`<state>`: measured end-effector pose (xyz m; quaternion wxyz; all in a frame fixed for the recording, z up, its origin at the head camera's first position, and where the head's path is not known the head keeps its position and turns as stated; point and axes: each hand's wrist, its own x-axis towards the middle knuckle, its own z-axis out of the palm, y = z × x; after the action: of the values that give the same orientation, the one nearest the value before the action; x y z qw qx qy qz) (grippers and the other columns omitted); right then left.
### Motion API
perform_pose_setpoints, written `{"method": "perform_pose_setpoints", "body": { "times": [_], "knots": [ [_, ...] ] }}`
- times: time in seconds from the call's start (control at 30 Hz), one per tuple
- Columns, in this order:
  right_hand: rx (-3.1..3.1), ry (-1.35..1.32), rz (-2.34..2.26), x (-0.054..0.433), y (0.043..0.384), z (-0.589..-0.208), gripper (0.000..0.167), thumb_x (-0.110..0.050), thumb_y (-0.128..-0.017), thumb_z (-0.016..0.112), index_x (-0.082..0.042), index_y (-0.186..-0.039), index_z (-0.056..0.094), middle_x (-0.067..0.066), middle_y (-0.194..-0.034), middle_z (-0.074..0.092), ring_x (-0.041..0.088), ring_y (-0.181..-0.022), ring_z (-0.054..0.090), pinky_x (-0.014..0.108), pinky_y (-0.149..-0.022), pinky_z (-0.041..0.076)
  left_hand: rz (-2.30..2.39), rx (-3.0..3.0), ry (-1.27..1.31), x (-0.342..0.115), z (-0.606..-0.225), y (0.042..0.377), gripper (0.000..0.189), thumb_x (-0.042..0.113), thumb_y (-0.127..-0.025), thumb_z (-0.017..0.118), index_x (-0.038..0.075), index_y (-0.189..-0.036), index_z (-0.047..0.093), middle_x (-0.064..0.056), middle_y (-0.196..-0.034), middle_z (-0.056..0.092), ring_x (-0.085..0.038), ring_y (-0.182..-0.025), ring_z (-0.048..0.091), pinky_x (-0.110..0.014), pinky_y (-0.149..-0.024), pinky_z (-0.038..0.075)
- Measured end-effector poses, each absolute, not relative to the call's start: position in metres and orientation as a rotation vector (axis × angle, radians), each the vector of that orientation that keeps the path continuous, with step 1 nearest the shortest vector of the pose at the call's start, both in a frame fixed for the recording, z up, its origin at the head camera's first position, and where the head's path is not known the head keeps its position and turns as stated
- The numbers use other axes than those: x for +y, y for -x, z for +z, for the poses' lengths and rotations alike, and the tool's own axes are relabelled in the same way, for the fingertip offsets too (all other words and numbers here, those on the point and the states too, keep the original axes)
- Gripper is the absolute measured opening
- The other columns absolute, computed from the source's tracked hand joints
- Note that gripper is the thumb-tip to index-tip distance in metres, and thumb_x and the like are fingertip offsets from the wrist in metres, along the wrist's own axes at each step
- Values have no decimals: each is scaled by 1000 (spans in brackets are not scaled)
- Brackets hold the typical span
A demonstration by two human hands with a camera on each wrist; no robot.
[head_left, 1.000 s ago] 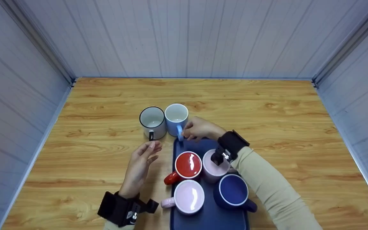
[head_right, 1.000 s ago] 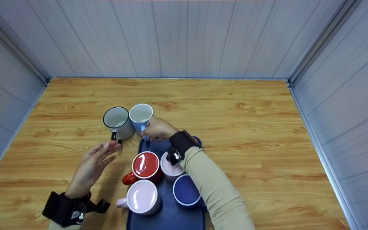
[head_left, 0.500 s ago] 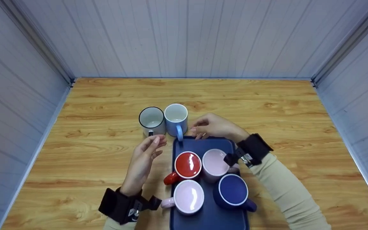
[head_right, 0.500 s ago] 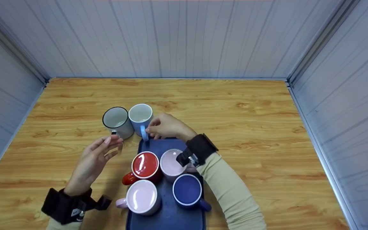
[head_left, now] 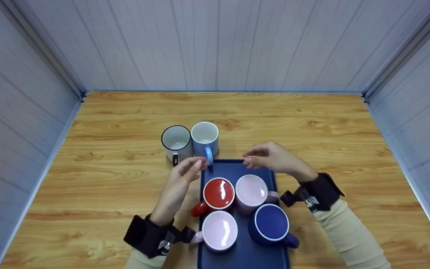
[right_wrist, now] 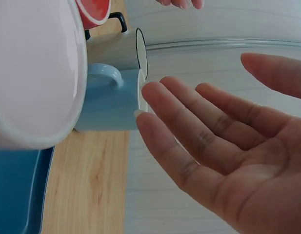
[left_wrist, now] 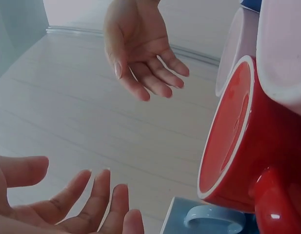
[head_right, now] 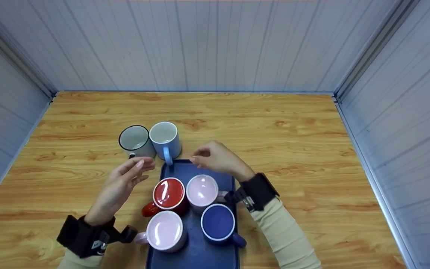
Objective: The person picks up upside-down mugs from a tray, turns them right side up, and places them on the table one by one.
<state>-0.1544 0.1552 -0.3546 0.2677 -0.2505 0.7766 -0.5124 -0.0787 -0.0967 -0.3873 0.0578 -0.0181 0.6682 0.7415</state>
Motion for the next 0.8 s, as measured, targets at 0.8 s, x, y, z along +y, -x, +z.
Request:
{"method": "perform_pose_setpoints", "body": {
  "times": [0.8],
  "knots": [
    [2469,819,-1070,218,120,-397,18,-14,-86,64,2,-95,64,5,-86,65,16,-80,59,27,-67,48,1759,2240,-257,-70,-384,85,34,24,-94,51,2,-120,55,-13,-118,57,-25,-110,51,-41,-94,39]
  ]
}}
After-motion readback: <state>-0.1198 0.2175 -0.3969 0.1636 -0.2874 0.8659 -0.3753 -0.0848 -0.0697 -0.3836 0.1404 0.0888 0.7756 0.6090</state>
